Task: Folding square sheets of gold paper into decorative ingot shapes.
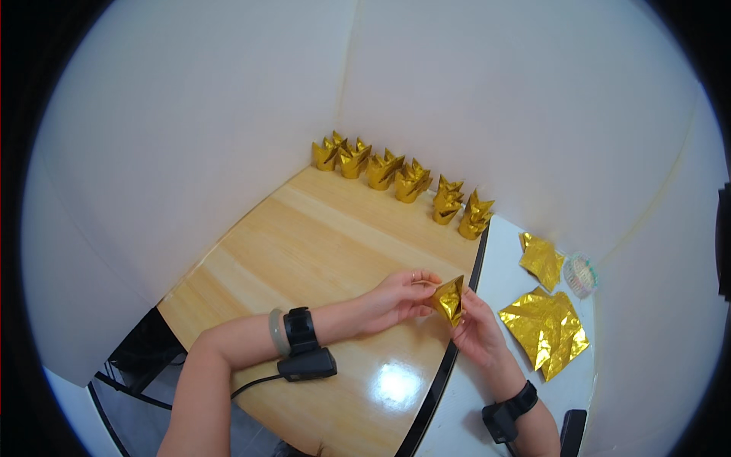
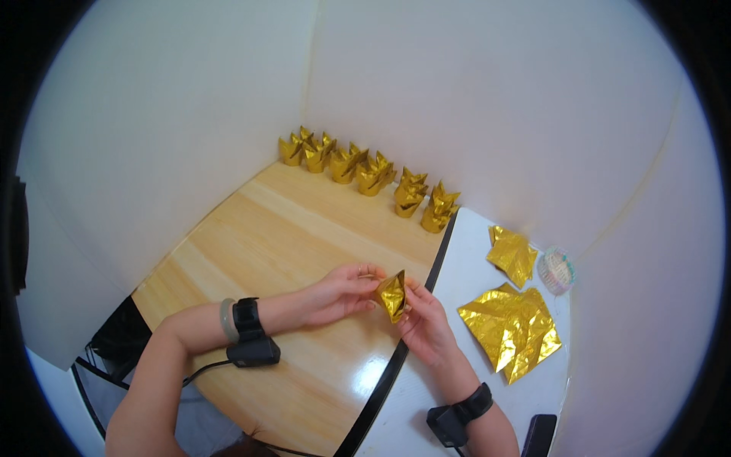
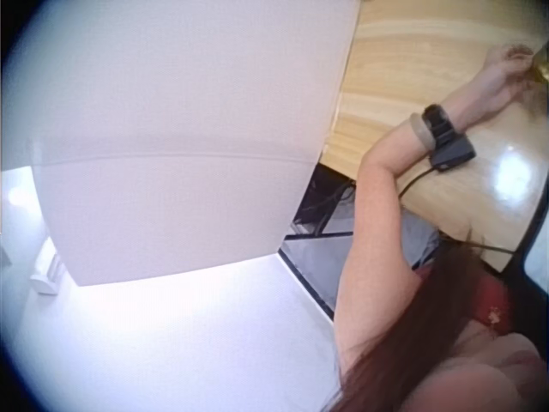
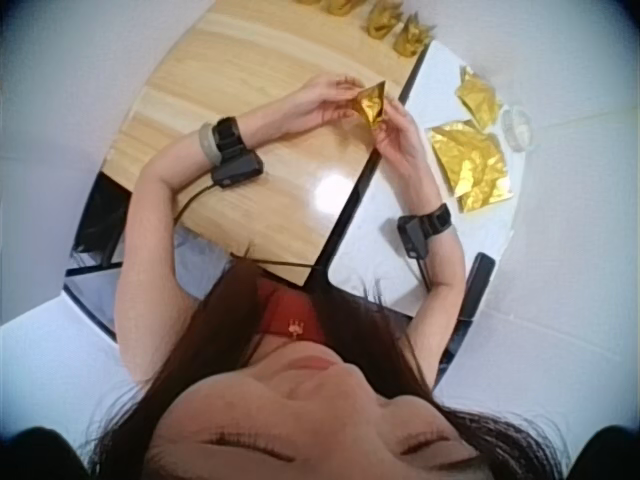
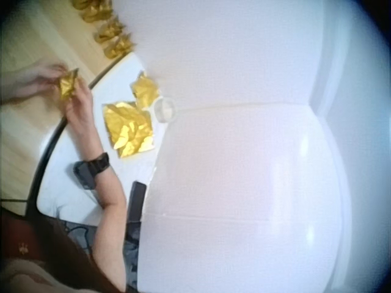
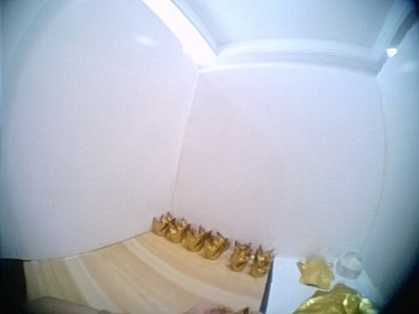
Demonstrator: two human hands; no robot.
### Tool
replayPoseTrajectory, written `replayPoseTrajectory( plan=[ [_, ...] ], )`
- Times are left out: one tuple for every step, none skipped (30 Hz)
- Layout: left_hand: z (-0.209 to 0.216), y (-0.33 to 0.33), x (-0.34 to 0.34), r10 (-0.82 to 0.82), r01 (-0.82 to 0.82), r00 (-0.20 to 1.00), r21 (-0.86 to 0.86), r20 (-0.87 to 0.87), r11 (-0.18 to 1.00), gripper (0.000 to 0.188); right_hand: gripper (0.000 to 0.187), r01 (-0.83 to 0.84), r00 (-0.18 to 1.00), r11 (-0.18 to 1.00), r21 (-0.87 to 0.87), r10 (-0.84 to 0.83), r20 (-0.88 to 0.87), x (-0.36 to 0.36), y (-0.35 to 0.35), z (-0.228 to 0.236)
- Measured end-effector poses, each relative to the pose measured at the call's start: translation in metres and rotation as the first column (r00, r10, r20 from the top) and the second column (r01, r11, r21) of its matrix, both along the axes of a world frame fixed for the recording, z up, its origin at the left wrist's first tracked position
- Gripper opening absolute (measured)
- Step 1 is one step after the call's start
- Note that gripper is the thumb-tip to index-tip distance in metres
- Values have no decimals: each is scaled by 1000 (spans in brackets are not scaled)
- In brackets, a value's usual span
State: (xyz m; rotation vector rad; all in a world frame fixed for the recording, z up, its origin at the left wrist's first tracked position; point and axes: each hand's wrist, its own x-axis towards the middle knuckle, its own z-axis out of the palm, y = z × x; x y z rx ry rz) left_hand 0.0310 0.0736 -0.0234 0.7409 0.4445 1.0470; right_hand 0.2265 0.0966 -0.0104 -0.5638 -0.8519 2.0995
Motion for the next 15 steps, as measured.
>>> replayPoseTrajectory(
  plan=[
    [0,0,1,-4,3,999,-1,-44,1000,24,27,-41,999,999,-13,42,9,4,2,-2],
    [0,-1,0,-1,1,996,-1,-91,1000,27,27,-88,996,996,-25,89,15,6,3,-3],
    [1,0,1,1,0,996,13,-92,1000,27,26,-165,985,986,-5,165,49,11,5,0],
    [2,1,1,132,-53,934,239,-331,970,32,26,-165,985,986,8,164,51,11,6,4],
    [1,-2,0,300,-48,804,447,-514,893,38,26,-69,977,998,-12,70,199,5,-3,16],
    [3,-2,-3,302,-50,803,447,-514,893,38,26,30,938,999,-18,-22,345,2,-9,23],
    [7,-1,-8,605,-8,630,775,-486,632,44,26,28,939,999,-18,-20,344,2,-6,21],
    [13,-6,-12,843,130,446,953,-302,273,50,26,-65,916,997,31,47,399,3,-5,19],
    [19,-9,-12,841,130,455,956,-293,263,50,26,-146,884,986,80,93,459,6,0,18],
    [28,-14,-12,828,243,465,945,-313,221,42,26,-137,883,987,88,81,462,7,2,17],
    [35,-16,-14,821,351,466,921,-330,172,35,26,-189,863,979,79,127,489,7,1,15],
    [35,-13,-15,825,349,468,924,-318,158,35,26,-241,839,968,69,172,517,8,1,12],
    [32,-9,-15,829,421,465,901,-311,102,29,25,-279,834,957,78,202,513,10,3,6],
    [31,-8,-16,833,492,459,869,-311,53,22,25,-280,834,956,85,198,514,9,2,6],
    [33,-9,-16,827,517,460,854,-325,48,10,24,-288,811,954,78,200,550,6,1,7]
  ],
)
